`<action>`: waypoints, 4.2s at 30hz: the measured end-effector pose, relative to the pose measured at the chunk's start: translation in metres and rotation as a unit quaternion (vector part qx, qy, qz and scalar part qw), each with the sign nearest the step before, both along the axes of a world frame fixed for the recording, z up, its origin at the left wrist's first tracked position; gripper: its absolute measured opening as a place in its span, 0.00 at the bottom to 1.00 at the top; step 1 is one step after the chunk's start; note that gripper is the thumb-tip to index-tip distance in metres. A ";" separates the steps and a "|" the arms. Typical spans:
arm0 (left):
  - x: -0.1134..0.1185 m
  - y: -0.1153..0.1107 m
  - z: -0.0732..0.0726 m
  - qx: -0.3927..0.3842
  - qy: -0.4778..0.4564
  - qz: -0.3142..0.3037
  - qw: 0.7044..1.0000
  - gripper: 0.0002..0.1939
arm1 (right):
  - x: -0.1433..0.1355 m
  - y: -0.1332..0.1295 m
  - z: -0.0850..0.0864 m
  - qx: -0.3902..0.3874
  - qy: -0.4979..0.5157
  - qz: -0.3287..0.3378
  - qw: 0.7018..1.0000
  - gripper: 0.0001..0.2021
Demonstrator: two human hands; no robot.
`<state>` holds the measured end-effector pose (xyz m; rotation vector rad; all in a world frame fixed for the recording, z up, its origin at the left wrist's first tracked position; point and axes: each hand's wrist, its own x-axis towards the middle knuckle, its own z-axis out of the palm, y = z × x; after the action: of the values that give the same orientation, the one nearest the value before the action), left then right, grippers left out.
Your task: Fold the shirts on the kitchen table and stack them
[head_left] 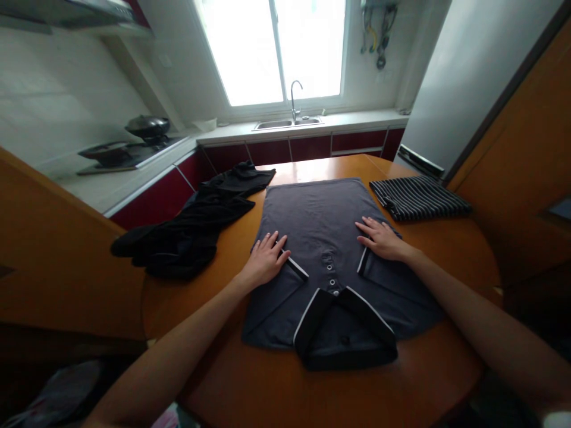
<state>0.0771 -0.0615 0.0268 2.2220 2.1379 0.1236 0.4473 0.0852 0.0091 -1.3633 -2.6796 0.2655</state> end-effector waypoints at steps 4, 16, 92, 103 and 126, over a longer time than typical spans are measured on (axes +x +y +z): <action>0.002 -0.001 0.003 -0.004 0.004 0.001 1.000 0.32 | 0.000 0.000 0.000 0.000 -0.002 0.000 1.000 0.32; 0.000 -0.001 0.003 -0.004 -0.003 -0.007 1.000 0.32 | 0.002 -0.001 0.003 0.005 -0.005 0.002 1.000 0.32; 0.084 -0.057 0.036 -0.062 -0.209 -0.423 0.880 0.28 | 0.002 -0.001 0.005 -0.003 0.002 0.003 1.000 0.33; 0.086 -0.058 0.037 -0.062 -0.219 -0.415 0.881 0.25 | 0.002 0.000 0.003 -0.004 0.004 0.003 1.000 0.33; 0.085 -0.058 0.037 -0.052 -0.221 -0.422 0.878 0.25 | 0.002 0.000 0.004 -0.003 0.001 0.004 1.000 0.33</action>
<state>0.1619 -0.1190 0.0637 2.5121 0.8240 0.4028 0.4489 0.0849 0.0129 -1.3546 -2.6843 0.2755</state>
